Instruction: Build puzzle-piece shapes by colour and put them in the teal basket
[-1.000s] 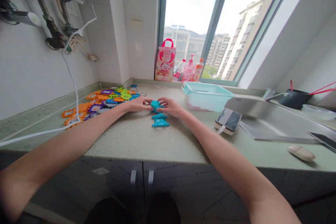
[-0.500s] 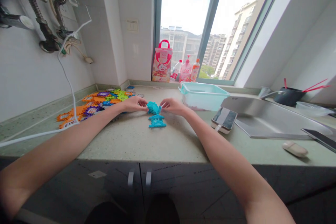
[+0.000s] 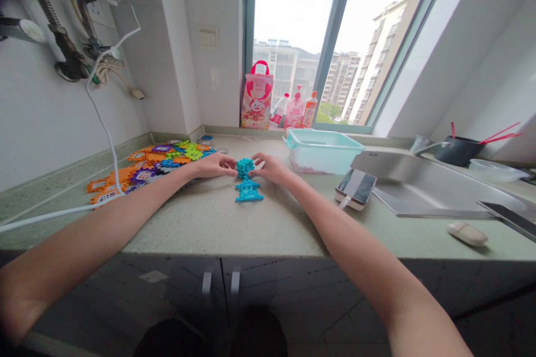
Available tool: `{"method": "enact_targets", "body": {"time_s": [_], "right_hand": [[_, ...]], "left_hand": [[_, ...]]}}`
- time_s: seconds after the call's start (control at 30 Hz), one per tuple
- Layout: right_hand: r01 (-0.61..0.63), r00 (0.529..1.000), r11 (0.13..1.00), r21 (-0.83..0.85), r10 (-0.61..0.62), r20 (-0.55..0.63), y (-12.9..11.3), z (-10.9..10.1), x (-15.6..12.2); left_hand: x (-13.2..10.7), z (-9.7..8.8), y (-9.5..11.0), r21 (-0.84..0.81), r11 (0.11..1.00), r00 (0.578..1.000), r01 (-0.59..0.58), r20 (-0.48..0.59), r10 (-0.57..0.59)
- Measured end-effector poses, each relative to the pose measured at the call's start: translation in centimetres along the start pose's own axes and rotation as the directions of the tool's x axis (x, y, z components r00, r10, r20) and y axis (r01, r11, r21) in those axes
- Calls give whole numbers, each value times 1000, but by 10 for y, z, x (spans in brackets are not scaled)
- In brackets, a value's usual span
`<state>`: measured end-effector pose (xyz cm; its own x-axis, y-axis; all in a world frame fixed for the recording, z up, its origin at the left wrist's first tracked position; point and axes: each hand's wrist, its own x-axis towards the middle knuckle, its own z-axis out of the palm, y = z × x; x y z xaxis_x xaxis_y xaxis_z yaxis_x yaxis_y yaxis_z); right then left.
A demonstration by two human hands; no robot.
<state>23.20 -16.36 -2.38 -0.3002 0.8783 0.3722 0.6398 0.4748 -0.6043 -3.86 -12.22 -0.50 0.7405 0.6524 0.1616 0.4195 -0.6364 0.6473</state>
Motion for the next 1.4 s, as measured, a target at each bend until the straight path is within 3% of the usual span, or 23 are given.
{"method": "enact_targets", "body": {"time_s": [0.2, 0.37, 0.6, 0.7, 0.83, 1.1, 1.2, 1.4], "right_hand": [[13, 997, 1000, -13, -12, 72, -4, -4, -2], [121, 989, 943, -310, -86, 124, -16, -11, -6], [120, 990, 854, -506, -63, 130, -27, -12, -9], [96, 995, 902, -421, -70, 76, -28, -13, -9], [-12, 1000, 986, -164, 14, 12, -20, -9, -6], [-130, 991, 988, 82, 129, 21, -8, 1, 0], [-131, 991, 988, 80, 131, 6, -8, 1, -1], [-91, 995, 992, -84, 93, 28, -11, -5, -4]], "left_hand": [[2, 5, 3, 31, 999, 989, 24, -148, -19], [2, 5, -2, 125, 991, 991, -42, -124, 58], [1, 4, -3, 20, 999, 996, -49, -76, 50], [0, 5, -1, 24, 1000, 993, -14, -116, 16], [1, 7, -1, 25, 1000, 993, -12, -119, 15], [1, 7, -1, 33, 999, 992, -9, -128, 13], [1, 7, -2, 34, 999, 992, -10, -125, 14], [2, 7, -4, 39, 999, 991, -12, -129, 17]]}}
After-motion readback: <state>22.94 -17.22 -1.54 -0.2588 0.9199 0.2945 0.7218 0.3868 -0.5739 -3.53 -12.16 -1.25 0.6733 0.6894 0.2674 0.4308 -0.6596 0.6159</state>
